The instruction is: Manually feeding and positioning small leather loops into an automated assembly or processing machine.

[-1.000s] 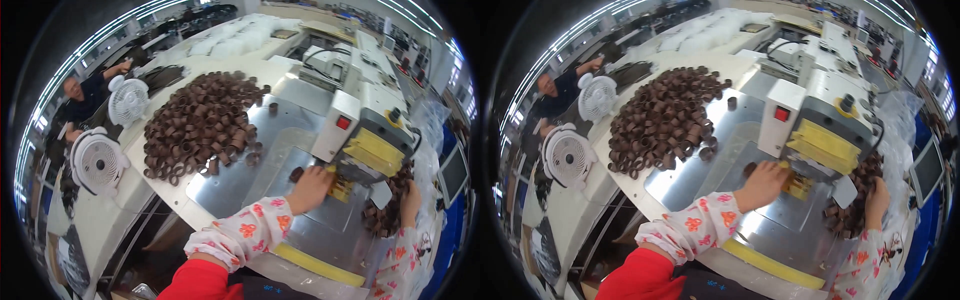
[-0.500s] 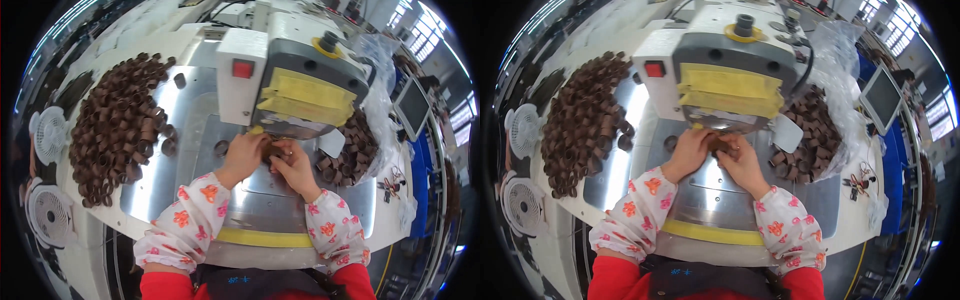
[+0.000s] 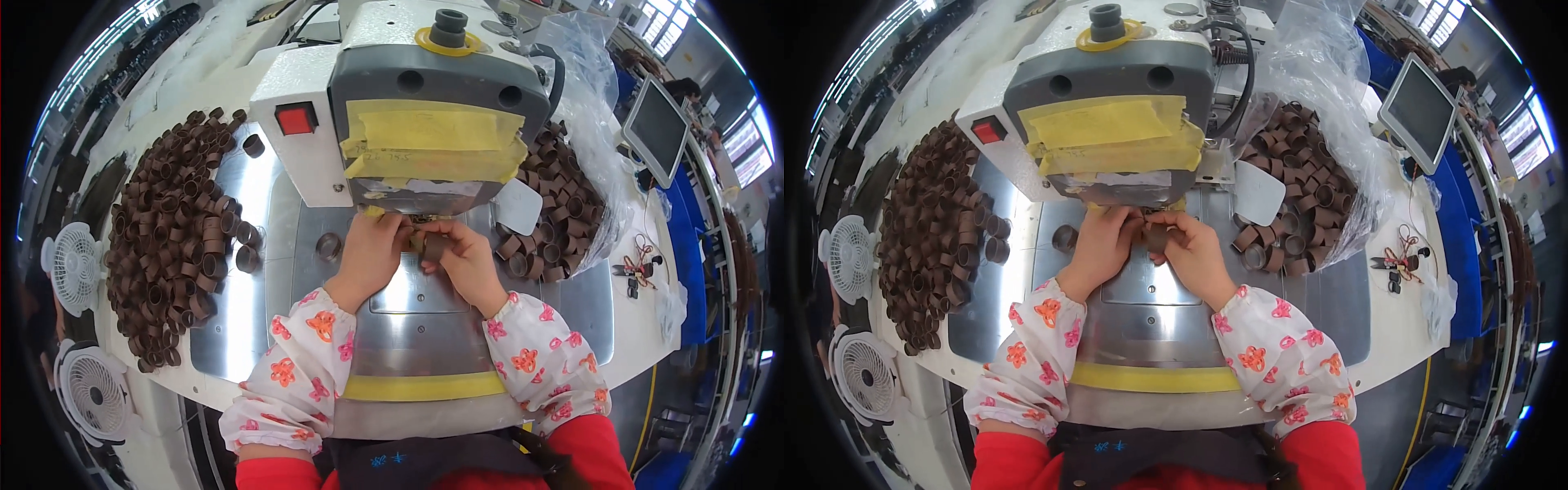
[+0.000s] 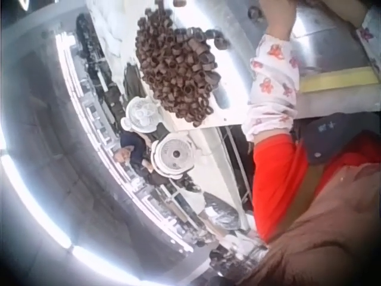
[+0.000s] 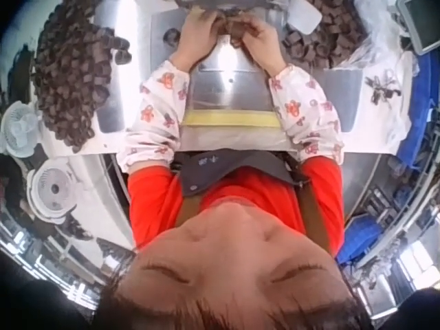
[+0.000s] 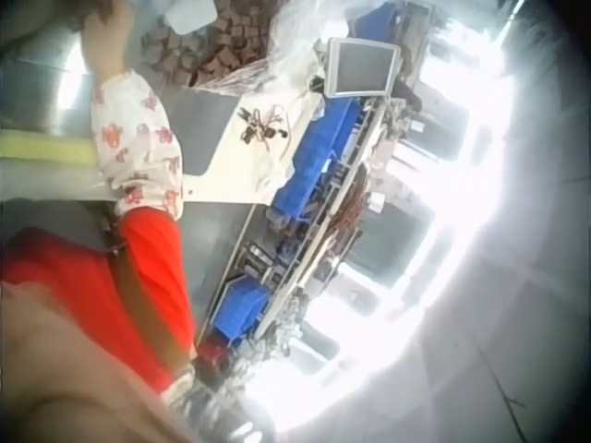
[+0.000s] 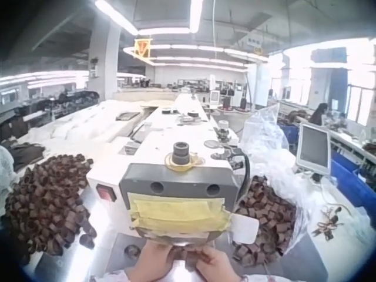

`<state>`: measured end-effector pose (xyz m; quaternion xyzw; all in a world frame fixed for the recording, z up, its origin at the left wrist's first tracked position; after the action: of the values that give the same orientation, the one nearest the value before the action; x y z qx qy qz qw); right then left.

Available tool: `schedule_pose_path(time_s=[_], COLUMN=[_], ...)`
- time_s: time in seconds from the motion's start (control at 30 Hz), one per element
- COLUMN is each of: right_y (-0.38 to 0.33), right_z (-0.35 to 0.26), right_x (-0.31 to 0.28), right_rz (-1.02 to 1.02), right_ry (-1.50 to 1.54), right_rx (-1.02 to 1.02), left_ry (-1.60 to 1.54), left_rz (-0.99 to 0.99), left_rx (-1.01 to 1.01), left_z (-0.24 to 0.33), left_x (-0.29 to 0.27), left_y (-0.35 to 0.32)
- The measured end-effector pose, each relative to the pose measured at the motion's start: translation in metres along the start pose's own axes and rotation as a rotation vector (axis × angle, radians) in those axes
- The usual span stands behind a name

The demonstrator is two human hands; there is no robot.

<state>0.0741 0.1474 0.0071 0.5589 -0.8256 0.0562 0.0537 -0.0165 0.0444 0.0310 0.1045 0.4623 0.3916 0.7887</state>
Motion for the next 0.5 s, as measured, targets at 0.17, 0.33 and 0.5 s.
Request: schedule_pose_path(time_s=[0.17,0.33,0.5], right_y=[0.0,0.001,0.001], right_z=[0.0,-0.002,-0.004], right_x=[0.001,-0.001,-0.002], right_rz=[0.08,0.037,0.031], right_ry=[-0.006,-0.197,-0.25], right_rx=[0.033,0.058,0.129], left_ry=[-0.248,-0.505,-0.524], left_rz=[-0.042,-0.236,-0.307], left_rx=[-0.152,-0.216,-0.256], left_z=[-0.013,0.001,-0.001], left_x=[-0.003,-0.005,0.0], left_y=[-0.007,-0.006,-0.008])
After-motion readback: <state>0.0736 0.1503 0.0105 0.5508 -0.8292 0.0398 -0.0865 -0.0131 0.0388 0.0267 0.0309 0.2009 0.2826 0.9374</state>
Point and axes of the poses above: each hand's wrist, its own y-axis towards the middle knuckle, its own x-axis out of the palm, z = x × y, the point moved 6 cm from there along y, towards the middle knuckle, and after that the axes turned 2 degrees about x, right-handed, at the moved point
